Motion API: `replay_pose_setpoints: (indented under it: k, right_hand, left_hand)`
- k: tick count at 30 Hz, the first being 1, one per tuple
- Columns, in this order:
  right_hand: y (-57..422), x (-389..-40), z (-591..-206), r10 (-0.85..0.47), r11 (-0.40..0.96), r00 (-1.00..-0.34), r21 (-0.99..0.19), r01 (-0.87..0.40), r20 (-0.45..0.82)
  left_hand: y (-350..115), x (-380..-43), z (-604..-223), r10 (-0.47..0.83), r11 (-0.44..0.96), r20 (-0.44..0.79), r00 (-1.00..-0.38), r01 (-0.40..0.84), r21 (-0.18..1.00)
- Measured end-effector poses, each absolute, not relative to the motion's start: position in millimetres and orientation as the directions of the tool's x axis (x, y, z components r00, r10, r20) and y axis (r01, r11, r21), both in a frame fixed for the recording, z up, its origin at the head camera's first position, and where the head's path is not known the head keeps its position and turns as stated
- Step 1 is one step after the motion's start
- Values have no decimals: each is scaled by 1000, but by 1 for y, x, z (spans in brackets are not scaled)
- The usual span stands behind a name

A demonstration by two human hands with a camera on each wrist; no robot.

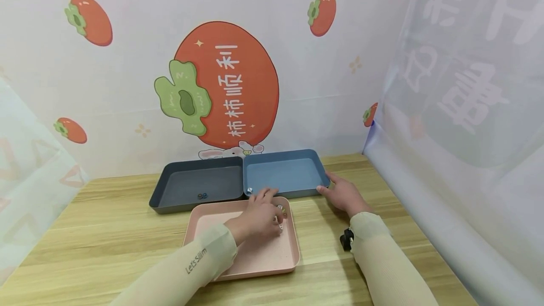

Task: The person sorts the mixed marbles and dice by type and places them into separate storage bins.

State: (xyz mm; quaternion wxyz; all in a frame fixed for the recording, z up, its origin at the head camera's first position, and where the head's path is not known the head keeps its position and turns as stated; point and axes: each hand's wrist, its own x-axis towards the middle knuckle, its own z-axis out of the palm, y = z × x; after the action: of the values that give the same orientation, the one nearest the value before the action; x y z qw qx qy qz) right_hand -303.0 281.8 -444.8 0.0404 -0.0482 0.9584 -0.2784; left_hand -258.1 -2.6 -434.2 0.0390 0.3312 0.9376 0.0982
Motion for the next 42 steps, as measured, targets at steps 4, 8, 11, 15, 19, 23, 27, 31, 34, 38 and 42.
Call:
replay_pose_setpoints:
  k: [4, 8, 11, 15, 19, 23, 27, 31, 34, 38, 42]
  right_hand:
    - [281, -303, -445, -116, 841, -992, -537, -71, -50]
    - [281, -302, -444, -118, 843, -992, -534, -73, -51]
    - [281, -302, -443, -119, 844, -992, -532, -75, -50]
    - [281, -303, -444, -121, 843, -992, -532, -77, -48]
    - [281, -303, -443, -123, 848, -991, -525, -81, -46]
    - [281, -302, -443, -123, 844, -991, -530, -83, -41]
    - [281, -302, -443, -124, 840, -992, -537, -84, -38]
    - [281, -302, -443, -118, 838, -992, -541, -74, -48]
    - [281, -303, -443, -115, 838, -992, -542, -66, -57]
    - [282, -304, -444, -116, 839, -991, -540, -65, -60]
    - [282, -304, -444, -115, 841, -992, -538, -65, -60]
  left_hand:
    - [-4, -258, -433, 639, 755, -14, -769, 624, 201]
    - [-6, -259, -434, 643, 754, -15, -765, 630, 185]
    - [-6, -260, -435, 636, 761, -15, -771, 624, 178]
    - [-7, -259, -436, 634, 765, -13, -773, 625, 157]
    - [-8, -257, -435, 637, 763, -5, -771, 629, 151]
    - [-7, -257, -435, 639, 761, -1, -769, 633, 143]
    - [-7, -257, -435, 638, 763, 1, -770, 633, 129]
    - [-6, -256, -435, 634, 763, -4, -773, 625, 164]
    - [-6, -256, -434, 634, 758, -14, -773, 619, 204]
    - [-6, -257, -432, 639, 753, -31, -768, 617, 231]
    - [-6, -256, -429, 639, 752, -38, -768, 614, 239]
